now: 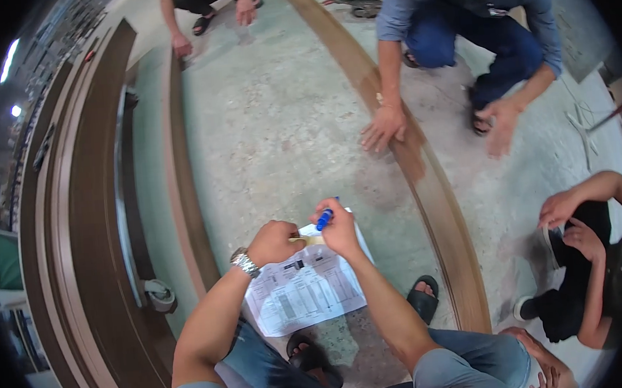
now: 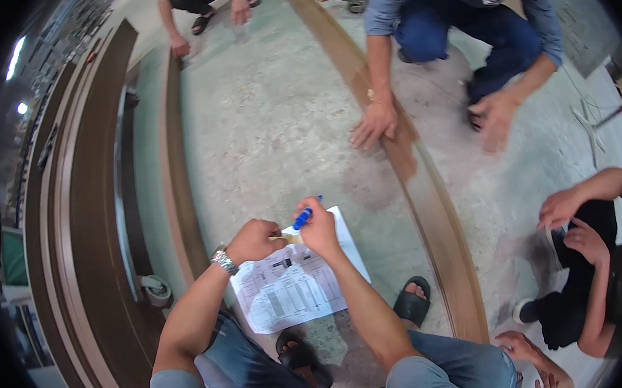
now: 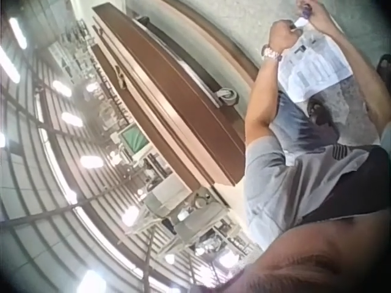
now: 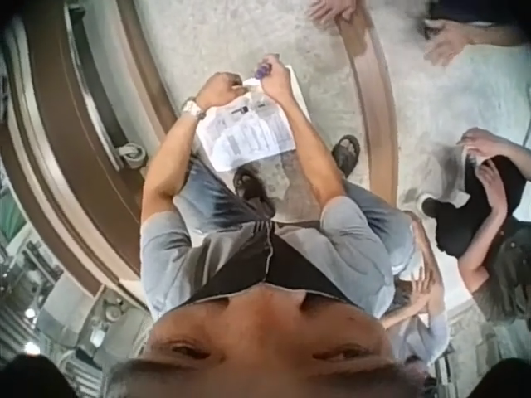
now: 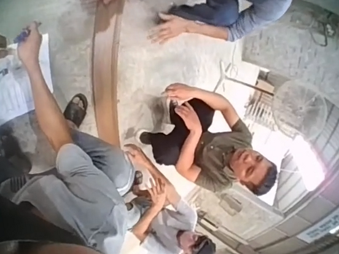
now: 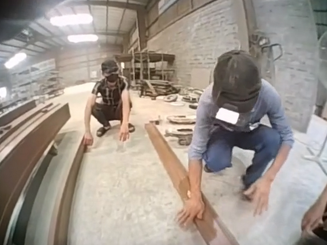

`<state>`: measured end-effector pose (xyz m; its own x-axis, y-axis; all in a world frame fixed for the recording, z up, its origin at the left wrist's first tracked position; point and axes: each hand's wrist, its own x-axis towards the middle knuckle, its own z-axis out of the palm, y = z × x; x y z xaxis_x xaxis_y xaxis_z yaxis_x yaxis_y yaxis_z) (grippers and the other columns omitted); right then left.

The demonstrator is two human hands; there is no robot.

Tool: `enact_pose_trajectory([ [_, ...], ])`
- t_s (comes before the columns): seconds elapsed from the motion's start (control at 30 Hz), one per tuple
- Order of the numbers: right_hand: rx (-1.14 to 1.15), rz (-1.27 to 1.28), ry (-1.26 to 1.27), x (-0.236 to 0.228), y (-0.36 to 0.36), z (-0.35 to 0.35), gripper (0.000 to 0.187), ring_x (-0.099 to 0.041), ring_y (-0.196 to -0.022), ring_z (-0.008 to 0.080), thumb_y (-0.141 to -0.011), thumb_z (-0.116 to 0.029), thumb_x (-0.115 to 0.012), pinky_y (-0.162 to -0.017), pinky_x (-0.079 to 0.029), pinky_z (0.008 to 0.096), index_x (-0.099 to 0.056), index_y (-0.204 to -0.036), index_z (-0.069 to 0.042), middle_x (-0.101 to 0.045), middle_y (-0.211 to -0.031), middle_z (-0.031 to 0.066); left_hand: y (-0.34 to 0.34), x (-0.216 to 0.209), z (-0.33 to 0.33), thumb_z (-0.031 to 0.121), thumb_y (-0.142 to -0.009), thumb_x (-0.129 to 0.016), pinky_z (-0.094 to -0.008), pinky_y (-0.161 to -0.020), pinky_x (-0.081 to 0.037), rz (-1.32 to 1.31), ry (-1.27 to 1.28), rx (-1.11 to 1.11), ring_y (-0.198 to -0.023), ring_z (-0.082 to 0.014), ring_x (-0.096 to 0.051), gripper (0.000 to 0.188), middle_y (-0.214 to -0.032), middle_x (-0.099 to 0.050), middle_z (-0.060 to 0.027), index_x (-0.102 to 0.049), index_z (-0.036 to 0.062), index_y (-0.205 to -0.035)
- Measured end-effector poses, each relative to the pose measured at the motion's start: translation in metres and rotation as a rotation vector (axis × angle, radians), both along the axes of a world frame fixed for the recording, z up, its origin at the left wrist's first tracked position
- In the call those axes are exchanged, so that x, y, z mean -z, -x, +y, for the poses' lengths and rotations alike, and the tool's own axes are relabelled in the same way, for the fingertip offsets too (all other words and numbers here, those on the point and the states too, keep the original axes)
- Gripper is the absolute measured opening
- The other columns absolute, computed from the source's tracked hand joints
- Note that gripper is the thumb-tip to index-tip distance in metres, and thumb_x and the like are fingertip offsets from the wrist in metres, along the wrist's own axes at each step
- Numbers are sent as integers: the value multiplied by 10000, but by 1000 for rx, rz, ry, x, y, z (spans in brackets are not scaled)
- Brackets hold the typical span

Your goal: Measuring and marking precise points on a long wooden beam while referring to a technical drawing.

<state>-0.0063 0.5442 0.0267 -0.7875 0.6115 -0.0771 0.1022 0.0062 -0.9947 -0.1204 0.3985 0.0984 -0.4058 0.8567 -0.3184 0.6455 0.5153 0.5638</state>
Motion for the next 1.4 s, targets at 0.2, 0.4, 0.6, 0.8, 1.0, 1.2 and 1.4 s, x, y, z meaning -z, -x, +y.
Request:
enact_pose_trajectory([
  [0.2,-9,-30,151,2,1,-1,271,-699,-822,117,-818,113,-615,-667,-523,266,-578,-1021,-63,-671,-777,48,-1,0,-1,319,-782,-694,-457,-680,-533,-8,31,-12,-723,-389,-668,313,-781,-683,-217,-725,18,-860],
  [0.4,-1,40,109,4,1,0,202,-588,-656,86,-841,-11,-700,-587,-455,264,-592,-1006,-56,-663,-722,45,-2,0,-1,317,-774,-703,-454,-666,-525,-21,60,-26,-716,-382,-664,295,-762,-681,-204,-729,32,-847],
  [0.6,-5,0,78,-3,0,1,210,-616,-689,88,-851,-42,-727,-601,-473,261,-591,-1011,-50,-678,-749,52,-3,0,-1,314,-766,-717,-450,-663,-526,-29,56,-42,-701,-373,-665,277,-744,-682,-191,-739,46,-833],
  [0.8,-17,-45,79,-6,0,2,214,-623,-691,85,-848,-20,-720,-605,-483,263,-591,-1016,-49,-679,-761,45,-3,-1,-1,322,-774,-718,-445,-672,-528,-30,70,-38,-705,-371,-665,290,-754,-686,-189,-740,40,-842],
  [1.0,-55,-61,91,-5,1,2,207,-724,-859,175,-840,69,-612,-732,-550,287,-580,-1021,-27,-730,-868,124,-2,0,-1,326,-775,-717,-445,-675,-529,-38,79,-22,-709,-375,-665,301,-754,-684,-196,-729,30,-827],
  [1.2,-22,-50,64,11,3,-1,248,-684,-731,133,-817,62,-657,-625,-512,278,-581,-1019,-60,-694,-779,66,-1,0,-1,317,-782,-718,-446,-687,-529,-49,71,-23,-732,-377,-672,313,-783,-688,-209,-728,14,-859],
  [1.4,-26,-60,53,23,4,-2,231,-642,-778,83,-838,11,-727,-678,-530,271,-590,-1006,-70,-656,-812,15,1,-2,2,324,-773,-709,-448,-693,-538,-38,103,-15,-750,-381,-681,314,-781,-690,-213,-730,20,-851],
])
